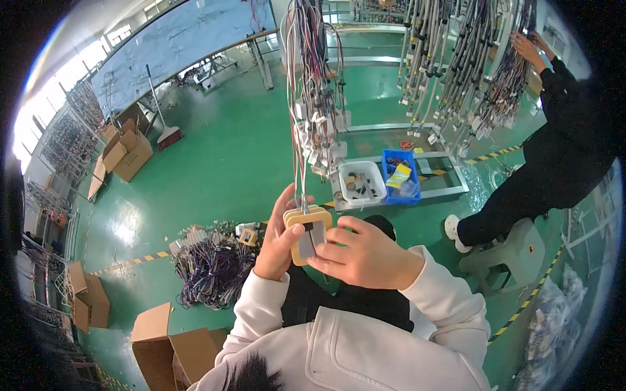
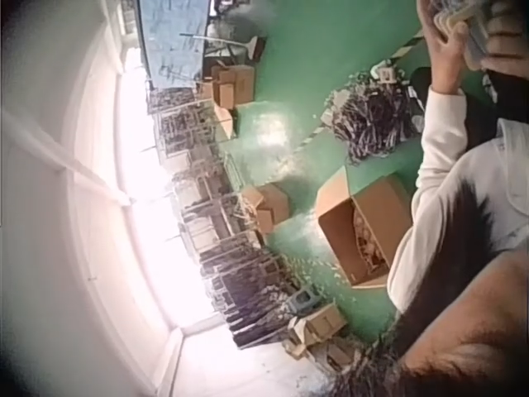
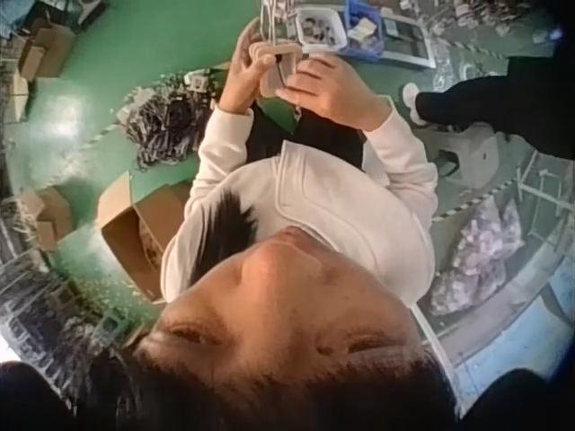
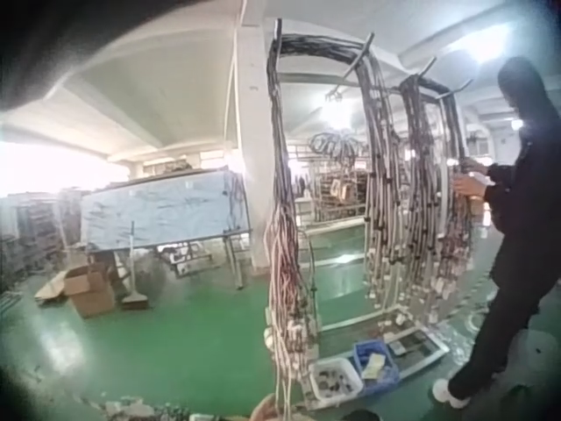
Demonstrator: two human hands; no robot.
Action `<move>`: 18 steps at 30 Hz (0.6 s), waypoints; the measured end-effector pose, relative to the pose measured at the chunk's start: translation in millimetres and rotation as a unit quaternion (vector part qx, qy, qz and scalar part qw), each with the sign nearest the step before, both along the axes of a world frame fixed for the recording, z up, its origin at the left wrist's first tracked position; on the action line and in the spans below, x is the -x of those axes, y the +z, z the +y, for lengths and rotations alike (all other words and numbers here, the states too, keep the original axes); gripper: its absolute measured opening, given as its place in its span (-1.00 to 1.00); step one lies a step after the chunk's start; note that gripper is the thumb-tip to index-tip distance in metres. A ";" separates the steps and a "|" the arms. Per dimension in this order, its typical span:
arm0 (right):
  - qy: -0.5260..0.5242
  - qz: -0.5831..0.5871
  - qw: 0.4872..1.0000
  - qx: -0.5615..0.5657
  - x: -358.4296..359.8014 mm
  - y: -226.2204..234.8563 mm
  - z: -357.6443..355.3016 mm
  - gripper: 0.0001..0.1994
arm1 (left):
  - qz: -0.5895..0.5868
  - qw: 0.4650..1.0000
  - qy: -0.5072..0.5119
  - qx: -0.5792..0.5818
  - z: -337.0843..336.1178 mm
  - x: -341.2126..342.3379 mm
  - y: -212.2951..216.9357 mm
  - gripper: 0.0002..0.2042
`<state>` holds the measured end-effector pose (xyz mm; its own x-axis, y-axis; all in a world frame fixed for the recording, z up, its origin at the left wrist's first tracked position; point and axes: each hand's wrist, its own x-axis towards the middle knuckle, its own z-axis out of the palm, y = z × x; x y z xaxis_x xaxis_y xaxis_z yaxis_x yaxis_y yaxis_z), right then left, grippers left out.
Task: Organizing and bundling electrical wire harnesses and connectors in a factory.
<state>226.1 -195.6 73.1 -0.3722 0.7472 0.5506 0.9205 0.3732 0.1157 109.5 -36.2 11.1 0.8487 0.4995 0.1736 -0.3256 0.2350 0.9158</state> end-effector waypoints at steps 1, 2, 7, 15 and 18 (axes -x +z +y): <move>0.010 -0.012 1.000 -0.004 0.9 0.0 0.1 -0.76 | 0.002 1.000 -0.002 0.003 -1.0 -0.3 -0.7 -0.11; 0.019 -0.023 1.000 -0.006 1.5 0.0 -0.1 -0.78 | 0.005 1.000 -0.004 0.007 -2.2 0.0 -1.6 -0.12; 0.048 0.000 0.999 0.014 -4.0 4.9 3.2 -0.82 | 0.010 1.000 -0.013 0.020 -0.7 0.3 4.4 -0.12; -0.031 0.109 0.994 -0.003 -1.2 -14.8 4.9 -0.85 | -0.057 0.997 0.034 0.030 -10.7 -5.5 3.4 -0.15; -0.124 0.246 0.961 0.000 9.0 -24.5 5.9 -0.83 | -0.092 0.992 0.071 0.037 -12.0 -6.3 3.2 -0.14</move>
<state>217.2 -189.6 48.7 0.1220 0.7788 0.6152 0.9248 0.1358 -0.3553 115.8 -48.1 14.3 0.7254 0.6297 0.2779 -0.5211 0.2387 0.8194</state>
